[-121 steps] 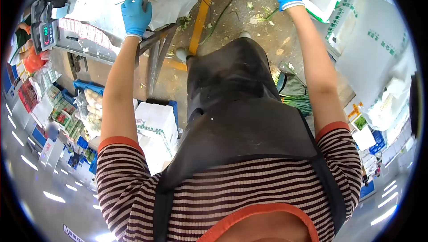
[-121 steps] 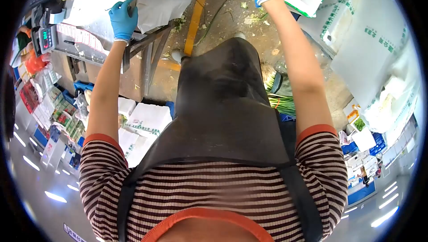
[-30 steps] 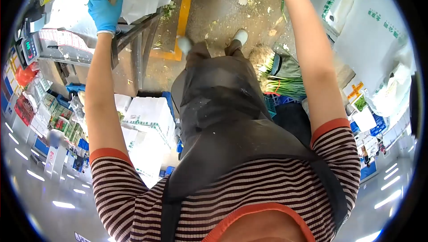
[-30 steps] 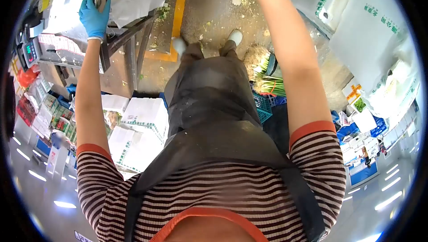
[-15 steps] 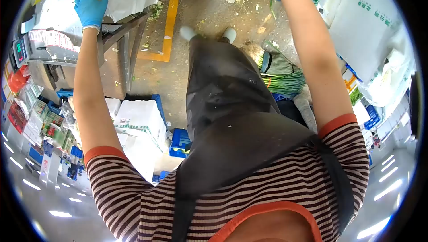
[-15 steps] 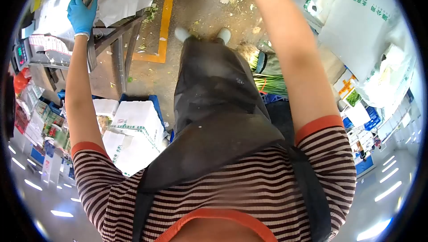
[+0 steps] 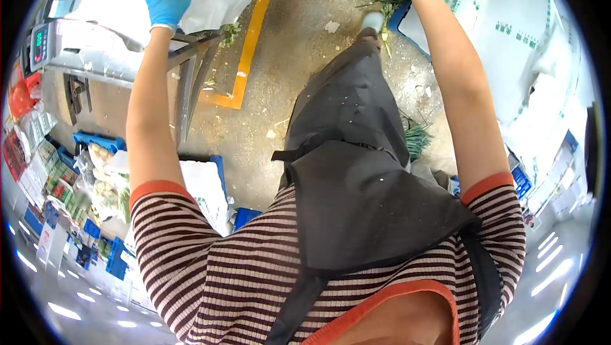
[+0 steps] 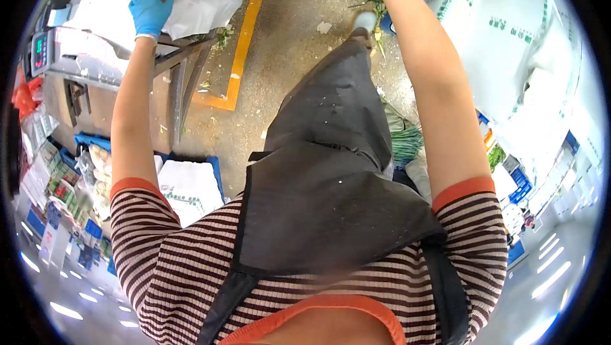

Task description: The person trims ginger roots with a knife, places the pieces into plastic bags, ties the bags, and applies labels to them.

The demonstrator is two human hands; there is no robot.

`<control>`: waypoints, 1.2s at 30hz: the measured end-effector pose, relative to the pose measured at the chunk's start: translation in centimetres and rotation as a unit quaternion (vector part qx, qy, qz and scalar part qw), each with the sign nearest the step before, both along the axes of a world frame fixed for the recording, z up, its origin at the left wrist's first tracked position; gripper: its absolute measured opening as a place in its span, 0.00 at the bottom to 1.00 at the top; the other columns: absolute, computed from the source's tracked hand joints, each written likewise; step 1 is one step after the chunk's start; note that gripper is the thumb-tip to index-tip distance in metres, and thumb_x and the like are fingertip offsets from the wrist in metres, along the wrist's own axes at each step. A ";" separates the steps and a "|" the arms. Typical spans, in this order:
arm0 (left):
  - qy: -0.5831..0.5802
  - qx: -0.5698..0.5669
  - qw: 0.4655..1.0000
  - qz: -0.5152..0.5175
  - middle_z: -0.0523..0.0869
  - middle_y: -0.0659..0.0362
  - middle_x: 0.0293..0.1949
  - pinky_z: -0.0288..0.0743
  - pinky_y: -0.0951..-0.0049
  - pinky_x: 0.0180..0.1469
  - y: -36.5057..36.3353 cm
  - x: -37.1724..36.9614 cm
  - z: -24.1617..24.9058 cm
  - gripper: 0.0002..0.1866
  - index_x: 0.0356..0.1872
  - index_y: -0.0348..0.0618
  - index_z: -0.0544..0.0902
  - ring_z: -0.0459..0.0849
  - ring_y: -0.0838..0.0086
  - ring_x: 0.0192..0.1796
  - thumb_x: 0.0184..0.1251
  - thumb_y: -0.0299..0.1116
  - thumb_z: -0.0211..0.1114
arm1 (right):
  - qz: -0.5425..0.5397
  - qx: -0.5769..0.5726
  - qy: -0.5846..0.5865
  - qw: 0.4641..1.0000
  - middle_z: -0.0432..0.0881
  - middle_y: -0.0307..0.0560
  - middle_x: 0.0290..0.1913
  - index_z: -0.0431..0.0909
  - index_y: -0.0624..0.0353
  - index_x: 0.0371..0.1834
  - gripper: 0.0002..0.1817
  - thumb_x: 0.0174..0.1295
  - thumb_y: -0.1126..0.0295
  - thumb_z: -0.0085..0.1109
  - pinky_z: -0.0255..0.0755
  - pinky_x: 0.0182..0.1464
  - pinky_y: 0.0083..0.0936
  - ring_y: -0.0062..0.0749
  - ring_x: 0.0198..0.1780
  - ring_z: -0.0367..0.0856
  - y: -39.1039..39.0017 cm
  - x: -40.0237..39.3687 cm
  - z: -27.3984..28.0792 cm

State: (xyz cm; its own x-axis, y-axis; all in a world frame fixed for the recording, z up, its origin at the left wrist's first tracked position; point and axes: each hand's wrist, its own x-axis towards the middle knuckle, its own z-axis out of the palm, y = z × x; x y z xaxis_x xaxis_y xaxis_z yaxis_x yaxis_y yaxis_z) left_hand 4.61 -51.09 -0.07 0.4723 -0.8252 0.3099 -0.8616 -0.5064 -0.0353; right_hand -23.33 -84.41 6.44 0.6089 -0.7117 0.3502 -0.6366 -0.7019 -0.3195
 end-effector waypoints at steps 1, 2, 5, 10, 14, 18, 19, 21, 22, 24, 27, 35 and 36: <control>0.027 0.003 1.000 0.010 0.74 0.57 0.65 0.71 0.53 0.60 -0.2 -0.1 0.3 0.35 0.67 0.53 0.70 0.73 0.57 0.64 0.57 0.47 0.69 | -0.007 0.012 0.001 1.000 0.81 0.60 0.26 0.78 0.58 0.24 0.16 0.63 0.59 0.53 0.74 0.35 0.47 0.56 0.29 0.81 0.2 0.1 0.2; 0.039 0.005 0.999 0.008 0.73 0.57 0.65 0.72 0.54 0.59 -0.3 0.0 0.5 0.35 0.67 0.52 0.70 0.73 0.56 0.64 0.58 0.46 0.69 | -0.016 0.024 0.001 1.000 0.81 0.60 0.25 0.78 0.58 0.24 0.16 0.63 0.58 0.54 0.74 0.35 0.47 0.56 0.29 0.81 0.3 0.2 0.3; 0.029 0.015 0.999 0.011 0.73 0.58 0.65 0.71 0.54 0.59 -0.5 -0.5 1.2 0.36 0.68 0.52 0.68 0.73 0.56 0.64 0.59 0.46 0.68 | -0.018 -0.001 -0.011 1.000 0.79 0.60 0.23 0.77 0.58 0.23 0.15 0.62 0.60 0.55 0.73 0.31 0.47 0.57 0.25 0.79 0.2 0.5 0.0; 0.078 0.015 0.997 0.022 0.73 0.57 0.65 0.70 0.56 0.59 -0.2 -0.1 1.3 0.34 0.68 0.49 0.68 0.73 0.58 0.63 0.59 0.42 0.65 | -0.021 0.000 0.042 0.999 0.80 0.59 0.23 0.78 0.58 0.27 0.12 0.64 0.63 0.55 0.74 0.30 0.46 0.53 0.24 0.80 0.7 0.1 0.3; 0.125 0.031 0.991 0.043 0.72 0.54 0.66 0.68 0.57 0.61 -0.2 -0.2 2.0 0.36 0.70 0.48 0.66 0.72 0.57 0.64 0.58 0.42 0.65 | -0.033 0.095 0.032 0.994 0.81 0.56 0.28 0.78 0.56 0.26 0.18 0.66 0.55 0.53 0.74 0.36 0.44 0.54 0.31 0.82 0.6 -0.2 -0.2; 0.190 0.037 0.980 0.040 0.70 0.51 0.67 0.65 0.53 0.64 -0.2 0.0 3.4 0.39 0.72 0.49 0.62 0.70 0.51 0.65 0.59 0.41 0.67 | -0.078 0.180 0.014 0.981 0.80 0.56 0.28 0.77 0.58 0.27 0.18 0.66 0.55 0.55 0.73 0.35 0.42 0.53 0.31 0.80 1.6 0.2 0.8; 0.190 0.030 0.981 0.033 0.70 0.49 0.66 0.65 0.53 0.64 -0.5 0.3 3.8 0.39 0.72 0.47 0.63 0.70 0.50 0.65 0.58 0.40 0.67 | -0.077 0.193 -0.006 0.978 0.79 0.56 0.27 0.77 0.59 0.27 0.18 0.66 0.56 0.56 0.72 0.34 0.41 0.51 0.29 0.79 0.9 0.4 0.4; 0.217 -0.010 0.976 0.015 0.69 0.45 0.65 0.64 0.53 0.64 -0.6 0.5 4.4 0.38 0.70 0.45 0.66 0.69 0.48 0.65 0.57 0.38 0.69 | -0.090 0.258 -0.079 0.959 0.75 0.55 0.24 0.75 0.61 0.26 0.17 0.66 0.58 0.58 0.69 0.32 0.38 0.46 0.26 0.73 -0.3 0.3 1.7; 0.241 -0.044 0.970 0.003 0.69 0.43 0.65 0.64 0.53 0.64 -1.2 0.5 5.4 0.37 0.69 0.43 0.68 0.69 0.47 0.65 0.56 0.36 0.70 | -0.103 0.307 -0.134 0.937 0.72 0.54 0.23 0.73 0.62 0.26 0.17 0.66 0.59 0.59 0.67 0.31 0.36 0.42 0.24 0.68 -0.2 0.7 3.4; 0.290 -0.133 0.948 0.011 0.69 0.43 0.65 0.62 0.55 0.67 -3.9 -0.8 8.3 0.36 0.67 0.41 0.71 0.66 0.51 0.67 0.56 0.36 0.72 | -0.100 0.286 -0.118 0.946 0.69 0.52 0.22 0.71 0.62 0.25 0.18 0.66 0.60 0.61 0.65 0.31 0.33 0.36 0.24 0.62 0.0 1.3 7.3; 0.372 -0.241 0.896 -0.039 0.67 0.45 0.66 0.58 0.56 0.69 -9.6 -3.1 17.4 0.41 0.69 0.41 0.69 0.63 0.53 0.70 0.53 0.38 0.75 | -0.083 0.248 -0.108 0.959 0.70 0.51 0.22 0.71 0.60 0.24 0.18 0.64 0.60 0.63 0.67 0.30 0.35 0.40 0.23 0.68 0.8 2.9 11.8; 0.179 -0.176 0.966 -0.067 0.54 0.39 0.74 0.49 0.46 0.71 -19.9 0.8 28.8 0.66 0.77 0.46 0.51 0.54 0.43 0.74 0.37 0.58 0.80 | 0.191 0.062 -0.124 0.972 0.76 0.48 0.29 0.76 0.58 0.31 0.09 0.56 0.68 0.68 0.73 0.32 0.37 0.46 0.31 0.78 3.3 7.8 17.3; 0.165 -0.132 0.972 -0.099 0.53 0.39 0.75 0.47 0.43 0.71 -19.4 1.5 28.7 0.65 0.78 0.48 0.52 0.52 0.43 0.76 0.38 0.63 0.77 | 0.224 0.080 -0.166 0.957 0.77 0.49 0.31 0.77 0.59 0.33 0.09 0.55 0.69 0.67 0.74 0.34 0.37 0.47 0.33 0.79 3.3 7.9 17.6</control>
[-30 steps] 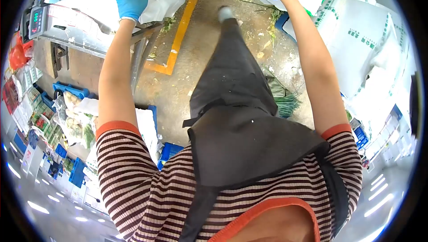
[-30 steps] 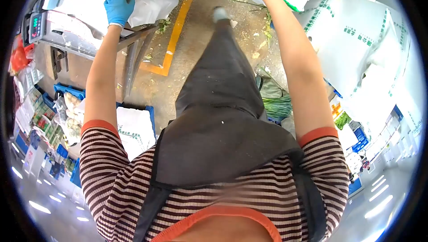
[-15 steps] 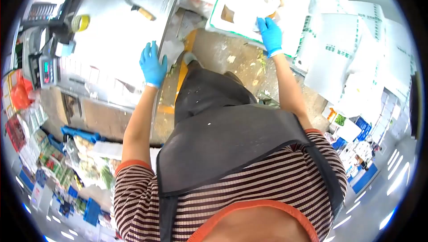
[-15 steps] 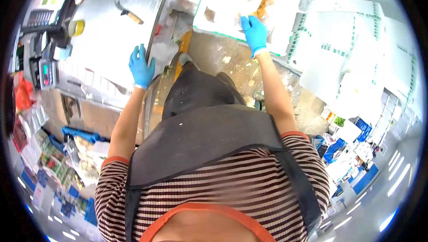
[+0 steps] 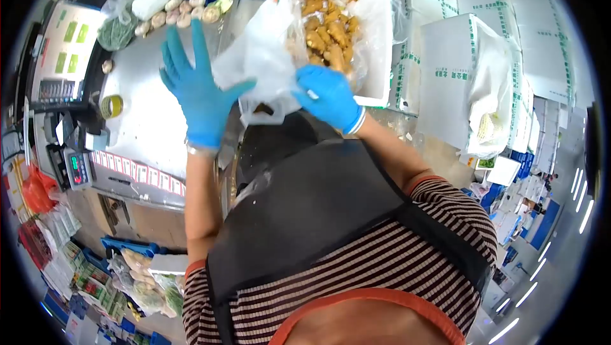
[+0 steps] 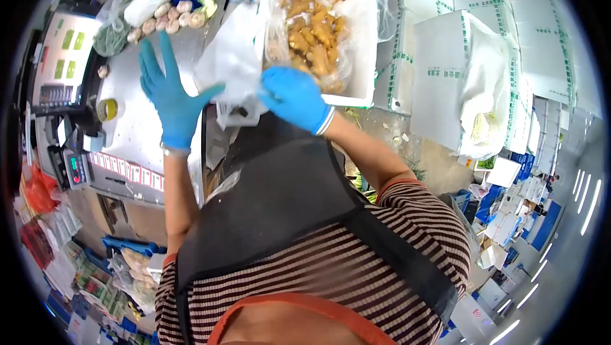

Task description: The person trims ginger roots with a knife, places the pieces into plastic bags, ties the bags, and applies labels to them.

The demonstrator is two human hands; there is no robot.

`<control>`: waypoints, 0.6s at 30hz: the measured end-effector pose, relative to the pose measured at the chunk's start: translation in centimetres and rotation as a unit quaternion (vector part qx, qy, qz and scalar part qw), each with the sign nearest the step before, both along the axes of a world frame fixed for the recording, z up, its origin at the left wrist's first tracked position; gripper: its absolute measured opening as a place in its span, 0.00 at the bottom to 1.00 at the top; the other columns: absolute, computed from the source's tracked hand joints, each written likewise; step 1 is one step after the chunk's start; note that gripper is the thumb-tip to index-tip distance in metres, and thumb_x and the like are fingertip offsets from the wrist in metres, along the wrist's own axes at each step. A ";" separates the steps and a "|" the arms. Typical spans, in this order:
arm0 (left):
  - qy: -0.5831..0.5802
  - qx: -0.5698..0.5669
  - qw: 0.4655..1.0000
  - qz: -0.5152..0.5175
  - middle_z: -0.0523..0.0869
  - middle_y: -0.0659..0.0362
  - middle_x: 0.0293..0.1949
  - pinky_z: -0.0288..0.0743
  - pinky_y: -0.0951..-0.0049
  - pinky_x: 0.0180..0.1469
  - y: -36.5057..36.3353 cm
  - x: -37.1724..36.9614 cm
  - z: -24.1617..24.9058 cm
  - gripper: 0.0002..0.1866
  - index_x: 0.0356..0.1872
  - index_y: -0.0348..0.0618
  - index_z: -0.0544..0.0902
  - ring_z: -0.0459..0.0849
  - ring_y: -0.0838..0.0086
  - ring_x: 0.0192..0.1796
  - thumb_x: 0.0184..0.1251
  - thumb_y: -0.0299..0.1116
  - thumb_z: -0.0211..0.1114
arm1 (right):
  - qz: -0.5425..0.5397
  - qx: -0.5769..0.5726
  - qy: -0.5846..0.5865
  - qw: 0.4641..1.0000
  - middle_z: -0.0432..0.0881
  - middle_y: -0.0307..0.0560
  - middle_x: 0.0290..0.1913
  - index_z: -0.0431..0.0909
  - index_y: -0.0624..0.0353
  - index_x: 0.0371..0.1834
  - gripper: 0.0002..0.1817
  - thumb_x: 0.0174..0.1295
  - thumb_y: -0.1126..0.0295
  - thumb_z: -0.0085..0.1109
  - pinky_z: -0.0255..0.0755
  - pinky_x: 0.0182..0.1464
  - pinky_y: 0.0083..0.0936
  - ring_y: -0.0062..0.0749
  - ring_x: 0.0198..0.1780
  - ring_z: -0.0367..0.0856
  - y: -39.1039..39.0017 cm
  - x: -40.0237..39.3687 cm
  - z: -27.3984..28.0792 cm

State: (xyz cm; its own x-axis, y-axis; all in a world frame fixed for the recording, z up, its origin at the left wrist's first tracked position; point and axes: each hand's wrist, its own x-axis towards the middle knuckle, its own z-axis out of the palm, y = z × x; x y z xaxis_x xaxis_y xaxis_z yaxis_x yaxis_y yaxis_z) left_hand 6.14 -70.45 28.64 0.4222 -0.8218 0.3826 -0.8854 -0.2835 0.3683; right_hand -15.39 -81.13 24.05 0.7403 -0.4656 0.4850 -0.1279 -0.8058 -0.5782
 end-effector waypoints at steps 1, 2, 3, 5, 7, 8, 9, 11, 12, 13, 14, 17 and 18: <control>-0.035 0.024 0.998 -0.045 0.53 0.39 0.75 0.48 0.44 0.71 0.5 -0.2 0.4 0.64 0.77 0.49 0.55 0.52 0.43 0.76 0.38 0.65 0.75 | 0.007 0.051 0.029 0.998 0.76 0.49 0.33 0.76 0.57 0.32 0.09 0.56 0.66 0.64 0.73 0.37 0.38 0.48 0.34 0.79 -0.1 0.1 0.4; -0.068 0.053 0.992 -0.090 0.53 0.39 0.75 0.49 0.44 0.71 1.3 -1.0 0.8 0.62 0.77 0.49 0.57 0.52 0.43 0.76 0.38 0.67 0.74 | -0.003 0.108 0.068 0.992 0.76 0.50 0.34 0.76 0.57 0.32 0.09 0.56 0.65 0.64 0.73 0.36 0.38 0.49 0.35 0.79 -0.5 0.2 0.9; -0.052 0.070 0.986 -0.141 0.55 0.38 0.75 0.51 0.45 0.71 2.0 -2.3 1.1 0.60 0.75 0.50 0.63 0.54 0.41 0.75 0.37 0.69 0.71 | -0.021 0.132 0.100 0.986 0.77 0.50 0.33 0.76 0.57 0.32 0.10 0.56 0.64 0.63 0.74 0.36 0.38 0.49 0.35 0.79 -1.0 0.7 0.6; -0.010 0.087 0.985 -0.147 0.65 0.42 0.69 0.62 0.54 0.66 1.5 -4.3 0.9 0.50 0.71 0.49 0.69 0.65 0.47 0.69 0.40 0.51 0.77 | 0.032 0.134 0.087 0.987 0.76 0.51 0.31 0.75 0.57 0.31 0.11 0.56 0.63 0.64 0.73 0.34 0.39 0.50 0.32 0.79 -1.7 2.0 0.7; 0.053 0.039 0.996 -0.062 0.73 0.49 0.62 0.69 0.62 0.61 0.4 -4.1 -1.0 0.42 0.67 0.47 0.74 0.73 0.55 0.61 0.44 0.34 0.76 | 0.164 0.137 0.038 0.976 0.75 0.52 0.29 0.74 0.57 0.29 0.12 0.54 0.62 0.63 0.74 0.33 0.40 0.51 0.30 0.78 -2.0 3.5 3.9; 0.068 -0.002 0.998 -0.011 0.75 0.51 0.58 0.71 0.67 0.58 0.0 -3.4 -1.4 0.36 0.64 0.46 0.77 0.76 0.59 0.57 0.47 0.27 0.73 | 0.199 0.074 0.012 0.977 0.75 0.51 0.28 0.74 0.56 0.28 0.11 0.56 0.61 0.62 0.75 0.33 0.40 0.52 0.31 0.78 -1.7 4.0 3.4; 0.160 -0.072 0.985 0.011 0.76 0.55 0.53 0.71 0.70 0.57 -0.6 -3.0 -1.5 0.30 0.60 0.45 0.80 0.77 0.66 0.53 0.51 0.17 0.65 | 0.212 0.086 0.070 0.971 0.76 0.50 0.30 0.75 0.56 0.29 0.11 0.56 0.61 0.63 0.76 0.35 0.38 0.48 0.32 0.80 -2.6 4.0 3.7; 0.192 -0.066 0.979 0.033 0.77 0.55 0.54 0.71 0.72 0.58 -0.7 -3.0 -1.0 0.29 0.57 0.43 0.82 0.77 0.69 0.54 0.51 0.13 0.57 | 0.172 0.216 0.104 0.956 0.81 0.48 0.34 0.79 0.56 0.34 0.12 0.59 0.59 0.63 0.77 0.39 0.33 0.40 0.36 0.83 -5.1 3.1 2.7; 0.198 -0.039 0.978 0.058 0.78 0.55 0.54 0.71 0.72 0.58 -0.4 -2.7 -1.1 0.29 0.57 0.42 0.81 0.77 0.70 0.54 0.51 0.12 0.55 | 0.120 0.324 0.078 0.935 0.83 0.48 0.36 0.81 0.56 0.37 0.13 0.60 0.58 0.63 0.78 0.42 0.30 0.36 0.38 0.84 -7.7 2.3 0.3; 0.243 -0.044 0.963 0.106 0.78 0.55 0.54 0.71 0.73 0.57 0.6 -1.7 -2.4 0.29 0.58 0.40 0.79 0.77 0.71 0.53 0.52 0.12 0.53 | -0.009 0.341 0.109 0.934 0.84 0.52 0.38 0.81 0.57 0.39 0.18 0.62 0.53 0.61 0.78 0.45 0.32 0.40 0.41 0.85 -10.7 1.3 -2.2; 0.285 -0.048 0.945 0.151 0.79 0.55 0.54 0.72 0.73 0.57 2.1 -0.6 -4.4 0.29 0.59 0.38 0.77 0.77 0.71 0.53 0.53 0.12 0.50 | -0.141 0.352 0.137 0.915 0.85 0.55 0.40 0.82 0.59 0.42 0.22 0.63 0.48 0.59 0.78 0.48 0.34 0.45 0.43 0.85 -13.7 0.0 -5.6; 0.410 -0.038 0.871 0.267 0.76 0.52 0.57 0.67 0.70 0.62 6.4 0.6 -6.0 0.29 0.62 0.35 0.73 0.75 0.69 0.55 0.54 0.16 0.46 | -0.272 0.298 0.334 0.852 0.80 0.62 0.53 0.76 0.65 0.54 0.32 0.60 0.45 0.61 0.76 0.54 0.41 0.53 0.52 0.82 -18.4 -6.4 -15.5; 0.401 -0.052 0.872 0.277 0.75 0.50 0.58 0.67 0.68 0.63 7.6 0.6 -6.7 0.29 0.61 0.35 0.74 0.75 0.66 0.56 0.53 0.16 0.46 | -0.281 0.284 0.326 0.857 0.79 0.62 0.55 0.75 0.65 0.56 0.33 0.60 0.45 0.61 0.75 0.55 0.42 0.53 0.54 0.80 -18.2 -7.6 -17.8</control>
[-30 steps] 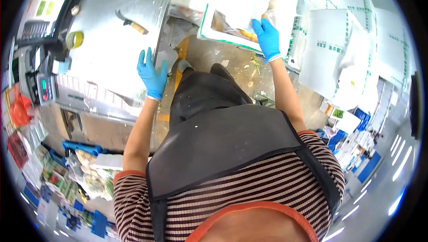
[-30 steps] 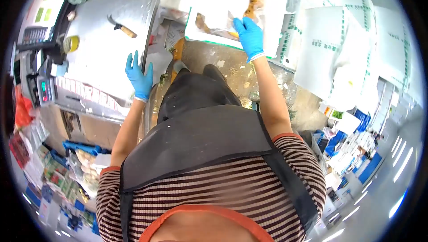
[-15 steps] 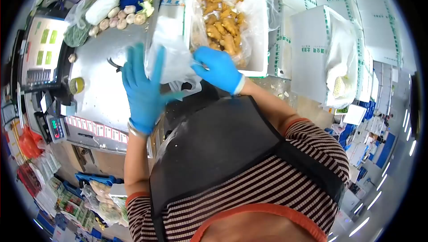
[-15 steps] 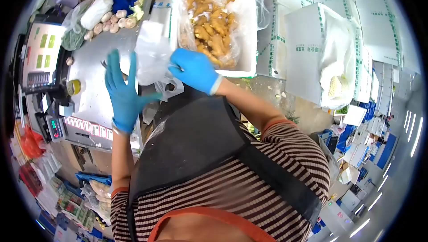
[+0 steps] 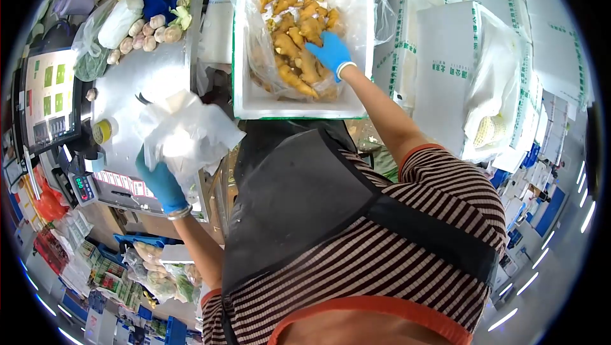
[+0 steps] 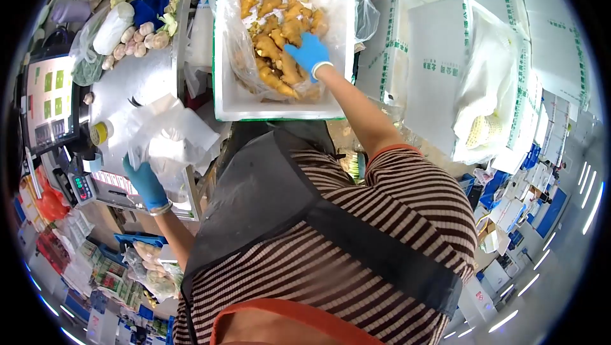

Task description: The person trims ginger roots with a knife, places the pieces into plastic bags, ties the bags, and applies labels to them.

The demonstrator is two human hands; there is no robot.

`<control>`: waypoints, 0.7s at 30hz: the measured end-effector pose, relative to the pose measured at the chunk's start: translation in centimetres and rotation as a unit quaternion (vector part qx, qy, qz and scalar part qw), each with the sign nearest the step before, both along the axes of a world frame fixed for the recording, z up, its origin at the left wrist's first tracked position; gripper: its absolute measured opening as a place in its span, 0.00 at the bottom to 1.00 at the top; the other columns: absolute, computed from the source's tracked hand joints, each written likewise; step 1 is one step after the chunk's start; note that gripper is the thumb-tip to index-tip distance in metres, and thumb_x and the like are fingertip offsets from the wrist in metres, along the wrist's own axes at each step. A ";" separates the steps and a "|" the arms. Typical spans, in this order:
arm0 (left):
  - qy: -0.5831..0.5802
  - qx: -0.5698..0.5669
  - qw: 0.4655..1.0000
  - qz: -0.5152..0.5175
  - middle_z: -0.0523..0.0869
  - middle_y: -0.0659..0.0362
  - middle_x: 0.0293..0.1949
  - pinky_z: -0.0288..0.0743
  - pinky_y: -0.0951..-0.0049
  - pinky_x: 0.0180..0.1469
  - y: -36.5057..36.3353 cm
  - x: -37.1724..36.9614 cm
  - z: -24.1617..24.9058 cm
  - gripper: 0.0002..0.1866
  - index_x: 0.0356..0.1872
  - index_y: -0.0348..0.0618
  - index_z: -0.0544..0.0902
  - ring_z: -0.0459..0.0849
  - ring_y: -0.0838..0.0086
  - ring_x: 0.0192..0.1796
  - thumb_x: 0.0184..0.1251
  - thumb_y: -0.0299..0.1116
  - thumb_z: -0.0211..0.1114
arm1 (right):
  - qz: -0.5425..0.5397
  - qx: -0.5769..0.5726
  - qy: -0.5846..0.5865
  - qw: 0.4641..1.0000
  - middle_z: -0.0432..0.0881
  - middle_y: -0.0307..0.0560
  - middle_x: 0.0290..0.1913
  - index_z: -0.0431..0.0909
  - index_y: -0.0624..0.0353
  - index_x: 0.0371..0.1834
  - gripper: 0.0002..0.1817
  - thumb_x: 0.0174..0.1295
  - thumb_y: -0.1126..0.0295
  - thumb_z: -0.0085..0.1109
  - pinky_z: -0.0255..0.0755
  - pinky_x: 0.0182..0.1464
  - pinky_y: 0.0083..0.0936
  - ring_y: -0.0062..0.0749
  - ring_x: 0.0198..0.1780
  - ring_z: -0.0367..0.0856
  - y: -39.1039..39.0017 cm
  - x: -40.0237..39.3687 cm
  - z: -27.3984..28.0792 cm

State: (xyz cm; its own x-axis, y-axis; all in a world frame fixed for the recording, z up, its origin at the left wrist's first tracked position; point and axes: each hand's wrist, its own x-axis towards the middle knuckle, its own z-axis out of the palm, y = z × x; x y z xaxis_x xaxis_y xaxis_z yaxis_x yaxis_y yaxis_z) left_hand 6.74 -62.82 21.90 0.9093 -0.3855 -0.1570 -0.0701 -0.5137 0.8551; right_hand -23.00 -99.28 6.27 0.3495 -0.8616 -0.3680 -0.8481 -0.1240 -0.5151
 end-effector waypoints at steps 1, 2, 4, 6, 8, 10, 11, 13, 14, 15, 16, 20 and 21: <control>-0.085 0.082 0.993 -0.028 0.75 0.48 0.57 0.67 0.67 0.62 1.0 -0.1 -0.6 0.30 0.61 0.36 0.74 0.75 0.63 0.56 0.52 0.15 0.47 | -0.001 -0.022 -0.004 1.000 0.77 0.63 0.57 0.73 0.64 0.59 0.34 0.60 0.45 0.61 0.74 0.56 0.43 0.53 0.56 0.79 0.0 -0.8 -2.3; -0.170 0.162 0.971 -0.054 0.75 0.47 0.56 0.68 0.66 0.61 1.8 -0.2 -1.2 0.30 0.60 0.37 0.75 0.76 0.60 0.56 0.51 0.15 0.48 | -0.001 -0.044 -0.010 0.999 0.76 0.63 0.59 0.72 0.64 0.61 0.36 0.60 0.45 0.60 0.73 0.58 0.44 0.54 0.58 0.78 -0.5 -0.8 -3.5; -0.254 0.294 0.919 -0.075 0.74 0.44 0.53 0.68 0.64 0.60 1.5 -1.3 -0.6 0.31 0.59 0.39 0.77 0.76 0.54 0.54 0.49 0.15 0.50 | 0.004 -0.062 -0.015 0.998 0.74 0.63 0.61 0.71 0.64 0.64 0.35 0.62 0.47 0.59 0.71 0.61 0.42 0.54 0.61 0.75 -2.8 1.2 -3.3; -0.253 0.397 0.879 -0.068 0.73 0.43 0.51 0.69 0.61 0.59 0.1 -3.7 0.7 0.31 0.58 0.41 0.78 0.75 0.49 0.52 0.46 0.14 0.52 | 0.023 -0.116 -0.032 0.992 0.74 0.62 0.63 0.71 0.64 0.63 0.34 0.62 0.48 0.59 0.71 0.63 0.40 0.54 0.61 0.75 -5.6 4.4 -3.3; -0.180 0.353 0.916 -0.066 0.74 0.44 0.50 0.68 0.60 0.59 0.4 -5.0 -0.2 0.34 0.62 0.44 0.76 0.75 0.50 0.52 0.48 0.14 0.54 | 0.033 -0.077 0.000 0.996 0.75 0.60 0.61 0.71 0.63 0.61 0.34 0.61 0.47 0.60 0.72 0.61 0.42 0.52 0.60 0.77 -8.4 8.3 -4.8; -0.102 0.313 0.942 -0.063 0.75 0.45 0.53 0.68 0.61 0.62 0.4 -6.4 -0.7 0.33 0.63 0.42 0.74 0.76 0.52 0.55 0.50 0.15 0.53 | 0.014 -0.030 0.080 0.996 0.76 0.59 0.60 0.71 0.63 0.61 0.36 0.59 0.45 0.61 0.72 0.60 0.44 0.52 0.58 0.77 -10.1 12.1 -6.3; -0.065 0.267 0.959 -0.074 0.75 0.47 0.55 0.68 0.62 0.62 0.8 -6.8 -0.9 0.31 0.63 0.39 0.73 0.76 0.56 0.57 0.52 0.15 0.53 | -0.038 -0.019 0.080 0.996 0.77 0.59 0.58 0.67 0.66 0.62 0.42 0.56 0.41 0.63 0.73 0.56 0.44 0.49 0.57 0.78 -10.9 13.5 -8.1; 0.022 0.195 0.979 -0.062 0.74 0.49 0.60 0.70 0.67 0.62 -0.1 -7.8 -0.4 0.29 0.63 0.34 0.71 0.75 0.63 0.59 0.55 0.14 0.49 | -0.087 -0.062 0.174 0.979 0.76 0.58 0.57 0.65 0.69 0.62 0.47 0.53 0.38 0.65 0.73 0.55 0.42 0.47 0.57 0.78 -11.4 16.1 -9.7; 0.109 0.099 0.989 -0.007 0.74 0.50 0.61 0.72 0.69 0.61 -0.2 -8.4 -0.3 0.30 0.64 0.35 0.71 0.74 0.65 0.60 0.55 0.14 0.47 | -0.110 -0.082 0.221 0.966 0.76 0.57 0.57 0.64 0.71 0.62 0.50 0.51 0.37 0.66 0.73 0.54 0.40 0.46 0.57 0.77 -11.5 17.2 -10.3; 0.131 0.072 0.989 0.000 0.73 0.50 0.62 0.73 0.69 0.60 -0.8 -8.9 0.3 0.32 0.66 0.35 0.69 0.74 0.65 0.61 0.55 0.14 0.47 | -0.119 -0.070 0.243 0.960 0.75 0.54 0.55 0.62 0.72 0.63 0.55 0.45 0.35 0.70 0.73 0.54 0.35 0.44 0.58 0.75 -11.7 18.0 -10.9; 0.156 0.046 0.987 0.006 0.73 0.50 0.63 0.74 0.69 0.60 -1.5 -9.4 1.1 0.33 0.68 0.36 0.68 0.74 0.65 0.61 0.55 0.14 0.47 | -0.133 -0.098 0.254 0.953 0.75 0.54 0.55 0.62 0.72 0.63 0.55 0.44 0.35 0.71 0.73 0.53 0.34 0.43 0.57 0.76 -12.1 18.7 -12.7; 0.126 0.018 0.992 0.001 0.70 0.50 0.66 0.74 0.69 0.59 -4.3 -9.9 3.2 0.35 0.72 0.40 0.63 0.72 0.66 0.64 0.60 0.17 0.50 | -0.141 -0.024 0.129 0.981 0.77 0.54 0.54 0.66 0.70 0.60 0.45 0.50 0.45 0.70 0.76 0.50 0.31 0.38 0.52 0.79 -12.5 18.0 -10.2; 0.115 0.020 0.993 0.009 0.70 0.50 0.67 0.74 0.69 0.59 -4.9 -9.7 3.5 0.35 0.73 0.41 0.62 0.72 0.65 0.64 0.60 0.18 0.51 | -0.145 0.057 0.005 0.988 0.77 0.55 0.55 0.66 0.70 0.61 0.41 0.53 0.48 0.68 0.75 0.52 0.32 0.41 0.53 0.78 -12.9 16.6 -7.6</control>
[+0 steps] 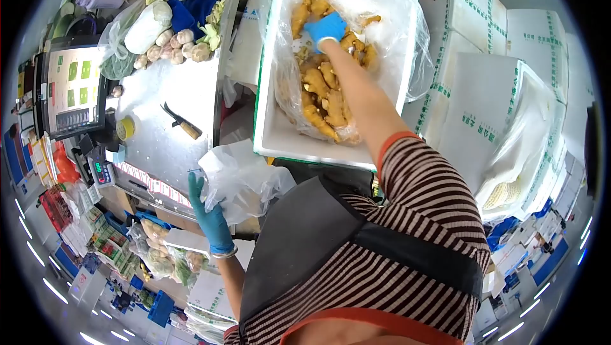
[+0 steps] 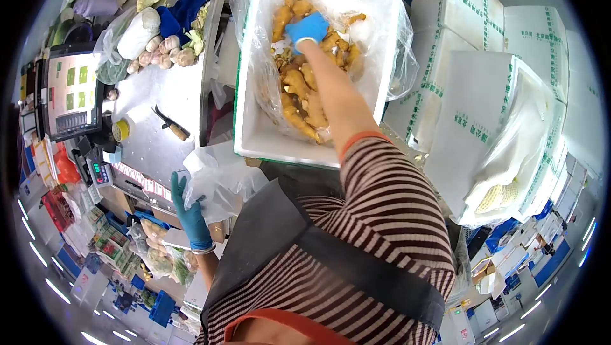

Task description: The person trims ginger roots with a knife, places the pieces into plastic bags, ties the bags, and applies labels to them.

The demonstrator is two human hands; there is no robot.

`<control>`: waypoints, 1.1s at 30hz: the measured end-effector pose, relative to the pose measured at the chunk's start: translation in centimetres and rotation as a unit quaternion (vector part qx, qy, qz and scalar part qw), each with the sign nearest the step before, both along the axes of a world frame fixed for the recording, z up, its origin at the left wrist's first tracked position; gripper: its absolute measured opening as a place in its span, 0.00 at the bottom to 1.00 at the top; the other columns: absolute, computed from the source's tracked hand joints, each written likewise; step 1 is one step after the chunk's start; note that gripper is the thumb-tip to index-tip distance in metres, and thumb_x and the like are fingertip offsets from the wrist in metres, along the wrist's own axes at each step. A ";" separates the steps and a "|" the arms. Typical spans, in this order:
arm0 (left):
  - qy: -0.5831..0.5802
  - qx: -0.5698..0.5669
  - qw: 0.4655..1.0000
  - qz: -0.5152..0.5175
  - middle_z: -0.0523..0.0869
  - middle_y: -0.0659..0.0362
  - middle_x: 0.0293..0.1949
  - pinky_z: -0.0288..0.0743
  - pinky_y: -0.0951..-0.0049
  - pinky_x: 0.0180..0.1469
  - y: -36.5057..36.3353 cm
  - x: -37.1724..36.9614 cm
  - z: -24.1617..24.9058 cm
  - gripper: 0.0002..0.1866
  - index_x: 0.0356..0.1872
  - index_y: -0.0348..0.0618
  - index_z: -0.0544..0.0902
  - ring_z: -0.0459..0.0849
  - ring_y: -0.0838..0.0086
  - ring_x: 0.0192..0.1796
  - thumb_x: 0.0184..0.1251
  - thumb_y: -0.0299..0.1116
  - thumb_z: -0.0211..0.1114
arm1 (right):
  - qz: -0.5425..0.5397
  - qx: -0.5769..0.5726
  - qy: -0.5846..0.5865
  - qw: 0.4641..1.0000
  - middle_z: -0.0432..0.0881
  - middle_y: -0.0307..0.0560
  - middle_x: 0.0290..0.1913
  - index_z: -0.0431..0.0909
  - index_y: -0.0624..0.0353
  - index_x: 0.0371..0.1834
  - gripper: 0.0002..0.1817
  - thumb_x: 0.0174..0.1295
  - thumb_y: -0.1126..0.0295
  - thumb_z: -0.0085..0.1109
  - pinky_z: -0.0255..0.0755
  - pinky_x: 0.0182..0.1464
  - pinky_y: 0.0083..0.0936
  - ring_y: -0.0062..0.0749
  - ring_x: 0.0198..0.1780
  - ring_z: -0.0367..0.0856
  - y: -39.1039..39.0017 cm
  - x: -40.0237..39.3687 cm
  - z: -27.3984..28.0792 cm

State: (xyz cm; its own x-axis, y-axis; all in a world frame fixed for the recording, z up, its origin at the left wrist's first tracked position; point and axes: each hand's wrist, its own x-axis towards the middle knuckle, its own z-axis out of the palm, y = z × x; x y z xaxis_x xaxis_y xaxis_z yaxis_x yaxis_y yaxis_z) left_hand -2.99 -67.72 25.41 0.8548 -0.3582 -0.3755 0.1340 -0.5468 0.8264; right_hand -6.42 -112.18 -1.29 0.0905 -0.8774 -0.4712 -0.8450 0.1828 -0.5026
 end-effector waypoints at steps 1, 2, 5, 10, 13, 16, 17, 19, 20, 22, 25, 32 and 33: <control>-0.010 0.002 1.000 0.008 0.69 0.50 0.68 0.74 0.69 0.59 -0.6 0.2 0.1 0.35 0.74 0.42 0.62 0.72 0.65 0.65 0.61 0.18 0.52 | -0.009 0.062 -0.133 0.989 0.77 0.56 0.57 0.66 0.70 0.61 0.38 0.57 0.52 0.66 0.75 0.54 0.33 0.43 0.55 0.78 -0.9 -1.6 1.1; -0.053 0.033 0.998 -0.015 0.68 0.50 0.70 0.73 0.66 0.61 -0.9 0.5 0.0 0.35 0.74 0.44 0.61 0.72 0.60 0.65 0.63 0.20 0.55 | -0.054 0.233 -0.365 0.900 0.78 0.59 0.57 0.62 0.68 0.68 0.42 0.54 0.56 0.67 0.73 0.57 0.34 0.46 0.54 0.78 -2.8 -3.3 -3.0; -0.172 0.155 0.952 -0.198 0.68 0.49 0.70 0.70 0.65 0.64 -2.9 0.1 0.3 0.36 0.74 0.44 0.62 0.72 0.58 0.66 0.62 0.19 0.56 | -0.021 0.245 -0.487 0.838 0.77 0.62 0.56 0.55 0.67 0.74 0.52 0.47 0.56 0.72 0.72 0.57 0.35 0.47 0.50 0.77 1.5 -8.0 7.9; 0.343 -0.039 0.845 -0.409 0.76 0.55 0.65 0.61 0.67 0.70 -4.3 -1.0 0.9 0.33 0.70 0.39 0.69 0.71 0.64 0.67 0.61 0.31 0.65 | 0.255 -0.211 -0.192 0.924 0.77 0.59 0.53 0.49 0.64 0.77 0.58 0.44 0.58 0.72 0.66 0.59 0.39 0.48 0.49 0.74 8.9 -11.2 14.0; 0.363 -0.097 0.848 -0.373 0.77 0.56 0.63 0.61 0.67 0.70 -5.4 0.8 0.5 0.37 0.68 0.39 0.71 0.72 0.66 0.66 0.56 0.40 0.68 | 0.267 -0.232 -0.194 0.915 0.75 0.55 0.53 0.47 0.59 0.79 0.60 0.42 0.59 0.73 0.63 0.59 0.41 0.49 0.49 0.71 12.9 -11.0 17.6; 0.312 -0.147 0.904 -0.254 0.77 0.55 0.62 0.67 0.69 0.66 -7.3 2.1 -1.9 0.39 0.67 0.38 0.72 0.76 0.68 0.63 0.51 0.39 0.70 | 0.298 -0.263 -0.210 0.893 0.75 0.53 0.51 0.47 0.60 0.79 0.62 0.39 0.58 0.74 0.62 0.53 0.39 0.49 0.45 0.70 17.1 -8.8 20.6; 0.310 -0.188 0.906 -0.217 0.78 0.56 0.60 0.67 0.69 0.66 -8.3 2.0 -2.0 0.37 0.67 0.38 0.72 0.76 0.70 0.61 0.52 0.33 0.70 | 0.327 -0.253 -0.220 0.884 0.76 0.53 0.51 0.47 0.60 0.79 0.62 0.39 0.57 0.75 0.62 0.53 0.39 0.48 0.45 0.70 18.9 -7.9 21.2; 0.170 -0.101 0.946 -0.256 0.78 0.59 0.58 0.70 0.71 0.62 -7.8 2.9 -5.4 0.32 0.66 0.38 0.72 0.77 0.71 0.59 0.58 0.31 0.69 | 0.385 -0.237 -0.239 0.859 0.76 0.53 0.51 0.47 0.60 0.79 0.62 0.40 0.55 0.75 0.62 0.53 0.39 0.48 0.43 0.70 22.3 -6.0 22.4; 0.196 -0.173 0.947 -0.187 0.78 0.59 0.59 0.70 0.71 0.62 -8.1 2.7 -4.3 0.31 0.66 0.37 0.71 0.77 0.70 0.59 0.60 0.32 0.68 | 0.443 -0.145 -0.249 0.849 0.76 0.54 0.51 0.49 0.57 0.79 0.62 0.39 0.54 0.77 0.63 0.55 0.40 0.49 0.45 0.72 23.5 -5.2 24.2; 0.252 -0.263 0.928 -0.082 0.78 0.58 0.59 0.70 0.71 0.62 -6.4 3.8 -2.9 0.30 0.65 0.38 0.71 0.77 0.70 0.59 0.62 0.33 0.67 | 0.496 -0.099 -0.325 0.799 0.76 0.53 0.55 0.51 0.55 0.79 0.59 0.43 0.55 0.76 0.67 0.56 0.38 0.46 0.51 0.74 25.0 -3.1 24.4; 0.305 -0.316 0.898 -0.004 0.77 0.58 0.59 0.71 0.71 0.63 -0.2 6.8 -2.9 0.30 0.66 0.37 0.70 0.77 0.70 0.60 0.63 0.33 0.66 | 0.406 0.210 -0.506 0.732 0.77 0.44 0.62 0.67 0.55 0.72 0.31 0.64 0.69 0.62 0.74 0.51 0.21 0.25 0.55 0.80 25.0 0.6 24.2; 0.218 -0.401 0.887 0.074 0.75 0.54 0.63 0.71 0.68 0.65 12.1 8.8 -3.1 0.35 0.68 0.39 0.68 0.76 0.67 0.63 0.63 0.45 0.67 | 0.505 -0.004 -0.248 0.827 0.83 0.53 0.50 0.76 0.58 0.62 0.30 0.63 0.49 0.61 0.76 0.53 0.34 0.37 0.50 0.84 30.9 19.2 11.3; 0.215 -0.425 0.875 0.084 0.75 0.54 0.63 0.71 0.68 0.65 13.4 8.7 -3.3 0.37 0.68 0.39 0.67 0.76 0.67 0.63 0.62 0.50 0.68 | 0.526 -0.033 -0.208 0.824 0.80 0.59 0.56 0.75 0.59 0.61 0.36 0.58 0.43 0.63 0.76 0.55 0.40 0.48 0.52 0.83 33.7 21.0 10.7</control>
